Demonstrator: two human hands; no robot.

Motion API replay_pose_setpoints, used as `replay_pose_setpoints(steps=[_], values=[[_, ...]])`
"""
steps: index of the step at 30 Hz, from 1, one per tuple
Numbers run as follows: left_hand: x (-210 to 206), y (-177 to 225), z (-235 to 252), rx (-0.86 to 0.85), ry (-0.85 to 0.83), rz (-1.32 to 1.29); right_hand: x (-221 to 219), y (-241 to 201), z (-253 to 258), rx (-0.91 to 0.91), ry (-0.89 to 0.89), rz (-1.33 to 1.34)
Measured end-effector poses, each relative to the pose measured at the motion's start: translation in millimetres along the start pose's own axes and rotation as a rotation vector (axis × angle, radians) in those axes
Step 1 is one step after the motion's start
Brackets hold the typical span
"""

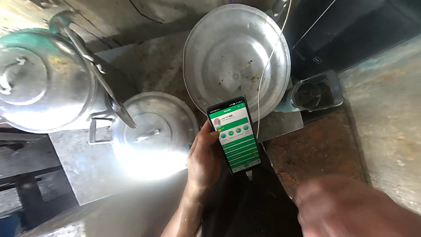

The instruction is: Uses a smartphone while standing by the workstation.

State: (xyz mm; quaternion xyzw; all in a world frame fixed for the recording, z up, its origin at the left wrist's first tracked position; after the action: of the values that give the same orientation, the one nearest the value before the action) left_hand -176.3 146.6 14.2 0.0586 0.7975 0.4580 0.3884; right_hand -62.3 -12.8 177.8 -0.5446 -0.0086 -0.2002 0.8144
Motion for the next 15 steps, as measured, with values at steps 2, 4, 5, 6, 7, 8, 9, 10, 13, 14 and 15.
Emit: replay_pose_setpoints(steps=[2, 4, 5, 6, 7, 8, 9, 10, 13, 14, 15], values=[[-1, 1, -1, -0.013, 0.002, 0.041, 6, 32, -2, -0.010, 0.103, -0.093], [-2, 3, -1, -0.032, -0.025, 0.105, 9, 66, -5, -0.080, 0.276, -0.080], [-2, 4, -1, -0.040, -0.042, 0.126, 10, 81, -8, -0.111, 0.341, -0.051], [-2, 4, -2, -0.044, -0.054, 0.132, 10, 94, -10, -0.151, 0.376, -0.041], [-2, 4, -2, -0.042, -0.068, 0.125, 9, 105, -13, -0.194, 0.392, -0.037], [-1, 4, -2, -0.039, -0.087, 0.107, 8, 115, -15, -0.246, 0.391, -0.037], [-1, 3, -2, -0.038, -0.104, 0.088, 6, 123, -17, -0.311, 0.375, -0.038], [-1, 3, -2, -0.034, -0.112, 0.062, 3, 131, -19, -0.385, 0.339, -0.049], [-1, 1, -3, -0.019, -0.122, -0.014, -11, 145, -23, -0.549, 0.202, -0.045], [-1, 1, -2, -0.016, -0.107, -0.029, -17, 147, -25, -0.583, 0.167, -0.018], [-1, 1, -2, -0.018, -0.098, -0.041, -22, 149, -26, -0.608, 0.141, 0.030]])
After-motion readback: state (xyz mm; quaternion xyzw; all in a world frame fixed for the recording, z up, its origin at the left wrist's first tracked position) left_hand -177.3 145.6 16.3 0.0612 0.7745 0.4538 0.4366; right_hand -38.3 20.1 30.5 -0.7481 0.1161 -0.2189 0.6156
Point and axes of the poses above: each hand's wrist, its own z-axis towards the middle knuckle, its own x-axis out of the back of the hand, y = z × x, the point moved 7 cm from there along z, towards the middle knuckle, and after that the axes turned 1 degree about -z, right-handed, at the moved point
